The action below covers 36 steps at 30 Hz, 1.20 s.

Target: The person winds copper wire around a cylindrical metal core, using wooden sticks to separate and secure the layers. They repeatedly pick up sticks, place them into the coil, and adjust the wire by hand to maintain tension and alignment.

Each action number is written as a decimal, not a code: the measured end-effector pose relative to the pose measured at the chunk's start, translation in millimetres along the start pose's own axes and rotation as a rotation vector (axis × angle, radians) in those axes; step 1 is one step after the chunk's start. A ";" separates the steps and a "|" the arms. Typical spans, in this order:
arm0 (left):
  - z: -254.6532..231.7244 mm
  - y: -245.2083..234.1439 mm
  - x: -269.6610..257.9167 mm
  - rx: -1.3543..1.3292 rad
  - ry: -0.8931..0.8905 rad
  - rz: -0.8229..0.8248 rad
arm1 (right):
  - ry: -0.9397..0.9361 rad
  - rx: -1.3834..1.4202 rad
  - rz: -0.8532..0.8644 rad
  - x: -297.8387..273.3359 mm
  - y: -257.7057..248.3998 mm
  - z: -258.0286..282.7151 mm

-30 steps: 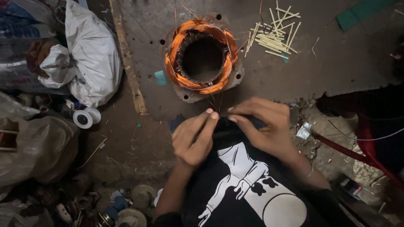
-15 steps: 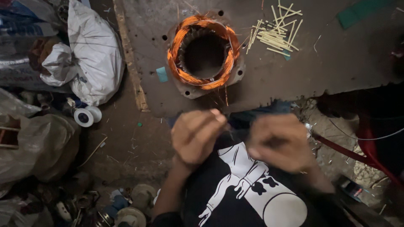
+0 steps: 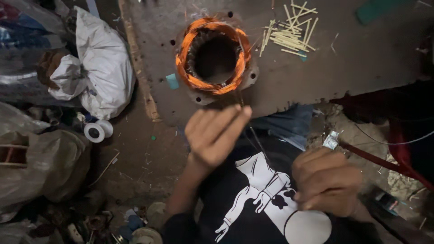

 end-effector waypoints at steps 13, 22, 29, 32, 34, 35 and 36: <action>-46.5 -34.1 -12.2 -0.530 0.210 0.109 | -0.158 -0.975 -0.023 100.0 9.8 -31.7; 26.6 -68.5 -44.7 -0.749 -0.404 -0.340 | -0.392 -0.796 0.026 49.5 6.5 23.5; 18.0 -10.5 0.0 -0.197 -0.111 0.291 | -0.579 -0.844 -0.056 62.9 53.1 32.6; 55.3 -45.9 -37.6 -0.225 -0.265 0.030 | -0.616 -0.721 -0.106 59.1 51.5 45.6; 84.7 -83.8 -81.1 -0.042 -0.392 -0.213 | -0.509 -0.698 -0.191 57.0 34.9 43.4; 92.4 -108.1 -104.4 0.146 -0.452 -0.341 | -0.371 -0.743 -0.258 57.0 20.3 36.7; 92.2 -133.0 -125.0 0.415 -0.508 -0.451 | -0.232 -0.778 -0.320 56.0 5.4 29.0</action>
Point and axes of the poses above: each hand's wrist, its own x-axis towards the middle knuckle, its own y-axis out of the palm, z = x × y, the point moved 8 cm from there along x, towards the middle knuckle, and after that the axes turned 4 degrees about z, right-handed, at the moved point
